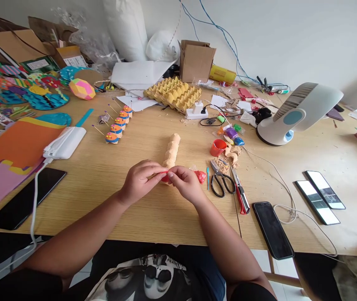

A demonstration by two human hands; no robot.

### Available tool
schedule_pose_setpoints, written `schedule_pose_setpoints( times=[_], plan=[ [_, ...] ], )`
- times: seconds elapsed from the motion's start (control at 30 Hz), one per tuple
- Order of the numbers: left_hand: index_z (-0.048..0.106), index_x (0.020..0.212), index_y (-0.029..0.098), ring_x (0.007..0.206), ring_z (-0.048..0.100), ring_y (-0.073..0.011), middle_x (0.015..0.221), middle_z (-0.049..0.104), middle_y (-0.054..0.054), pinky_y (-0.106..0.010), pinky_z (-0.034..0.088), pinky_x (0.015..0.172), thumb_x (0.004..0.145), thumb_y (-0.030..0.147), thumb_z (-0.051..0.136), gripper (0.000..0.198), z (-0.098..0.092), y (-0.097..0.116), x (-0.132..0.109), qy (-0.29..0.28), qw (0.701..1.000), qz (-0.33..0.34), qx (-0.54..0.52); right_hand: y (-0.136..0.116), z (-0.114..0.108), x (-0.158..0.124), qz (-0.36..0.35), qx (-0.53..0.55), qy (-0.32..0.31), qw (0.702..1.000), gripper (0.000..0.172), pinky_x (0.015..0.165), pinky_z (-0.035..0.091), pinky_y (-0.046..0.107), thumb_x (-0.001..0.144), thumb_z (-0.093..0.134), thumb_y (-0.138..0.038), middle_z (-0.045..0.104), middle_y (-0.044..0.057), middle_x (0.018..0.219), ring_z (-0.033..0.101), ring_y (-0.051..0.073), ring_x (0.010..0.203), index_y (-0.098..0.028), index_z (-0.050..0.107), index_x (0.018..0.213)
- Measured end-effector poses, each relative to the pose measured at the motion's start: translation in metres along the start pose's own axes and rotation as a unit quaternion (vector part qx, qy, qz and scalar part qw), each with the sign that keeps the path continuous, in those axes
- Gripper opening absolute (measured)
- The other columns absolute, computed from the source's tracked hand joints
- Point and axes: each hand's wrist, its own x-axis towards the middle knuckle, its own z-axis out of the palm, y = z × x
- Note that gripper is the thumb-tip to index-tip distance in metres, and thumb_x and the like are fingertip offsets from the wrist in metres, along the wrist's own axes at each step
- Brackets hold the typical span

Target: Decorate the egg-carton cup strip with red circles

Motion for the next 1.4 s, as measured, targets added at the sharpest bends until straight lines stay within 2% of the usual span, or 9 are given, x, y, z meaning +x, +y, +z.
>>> schedule_pose_setpoints(
  times=[0.17,0.47,0.63,0.83,0.97,1.03,1.1,1.27,1.4],
  plan=[
    [0.078,0.108,0.024,0.091,0.073,-0.0177,0.1,0.079,-0.006,-0.031,0.058,0.084,0.096,0.03,0.069,0.016,0.0,-0.001,0.001,-0.019,0.999,-0.036,-0.021,0.001,-0.001,0.002,0.0,0.004,0.012,1.0,0.044,0.06,0.044,0.028,0.082,0.076,-0.064,0.066,0.001,0.071,0.054,0.014,0.063,-0.021,0.069,0.088],
    [0.08,0.099,0.024,0.08,0.07,-0.0159,0.087,0.078,-0.003,-0.031,0.055,0.078,0.096,0.028,0.069,0.012,-0.002,-0.002,0.005,-0.023,1.0,-0.004,-0.016,-0.001,-0.002,0.001,0.01,0.004,0.0,1.0,0.046,0.063,0.046,0.029,0.083,0.074,-0.066,0.066,0.001,0.07,0.054,0.014,0.064,-0.021,0.067,0.08],
    [0.08,0.104,0.022,0.081,0.071,-0.0155,0.097,0.078,-0.006,-0.028,0.058,0.071,0.097,0.033,0.067,0.018,-0.001,-0.001,0.004,-0.037,0.989,-0.105,-0.098,0.001,-0.004,0.003,0.001,-0.009,0.012,1.0,0.044,0.063,0.046,0.028,0.085,0.073,-0.065,0.066,0.001,0.071,0.054,0.014,0.065,-0.021,0.069,0.085],
    [0.079,0.101,0.022,0.083,0.071,-0.0159,0.099,0.078,-0.007,-0.027,0.059,0.071,0.097,0.036,0.067,0.019,0.002,-0.004,0.002,-0.031,0.982,-0.14,-0.121,0.006,-0.003,0.005,-0.015,-0.028,0.023,0.999,0.043,0.065,0.047,0.029,0.086,0.072,-0.064,0.065,0.001,0.072,0.056,0.015,0.067,-0.021,0.069,0.086],
    [0.073,0.121,0.022,0.094,0.073,-0.0186,0.107,0.078,-0.007,-0.03,0.059,0.08,0.096,0.042,0.067,0.033,0.004,-0.022,0.001,-0.019,0.962,-0.234,-0.137,0.013,-0.009,0.01,-0.022,-0.067,0.077,0.995,0.041,0.064,0.045,0.029,0.088,0.07,-0.062,0.064,0.001,0.072,0.055,0.015,0.067,-0.021,0.07,0.089],
    [0.07,0.12,0.021,0.095,0.072,-0.0184,0.108,0.077,-0.007,-0.031,0.058,0.084,0.096,0.041,0.065,0.032,0.004,-0.035,-0.001,-0.006,0.954,-0.284,-0.1,0.016,-0.013,0.013,-0.018,-0.12,0.111,0.986,0.038,0.062,0.042,0.029,0.091,0.067,-0.058,0.062,0.0,0.071,0.053,0.015,0.066,-0.02,0.071,0.089],
    [0.067,0.122,0.022,0.089,0.072,-0.018,0.104,0.077,-0.006,-0.031,0.057,0.081,0.094,0.038,0.066,0.033,0.005,-0.046,-0.003,-0.022,0.95,-0.307,-0.058,0.02,-0.016,0.016,-0.027,-0.181,0.131,0.974,0.033,0.062,0.041,0.029,0.094,0.065,-0.052,0.062,0.001,0.071,0.052,0.015,0.066,-0.02,0.072,0.088],
    [0.061,0.13,0.025,0.077,0.07,-0.0175,0.094,0.077,-0.002,-0.03,0.052,0.072,0.093,0.036,0.066,0.039,0.013,-0.054,-0.009,-0.065,0.947,-0.311,-0.057,0.032,-0.015,0.021,-0.083,-0.273,0.111,0.952,0.019,0.067,0.047,0.03,0.093,0.067,-0.037,0.067,0.006,0.09,0.06,0.017,0.079,-0.021,0.077,0.092],
    [0.056,0.135,0.024,0.084,0.071,-0.0199,0.096,0.077,-0.004,-0.032,0.052,0.077,0.093,0.041,0.066,0.046,0.017,-0.052,-0.009,-0.078,0.92,-0.364,-0.122,0.04,-0.013,0.025,-0.089,-0.296,0.107,0.945,0.018,0.071,0.053,0.031,0.093,0.068,-0.038,0.067,0.008,0.105,0.064,0.02,0.091,-0.022,0.077,0.097]
  ],
)
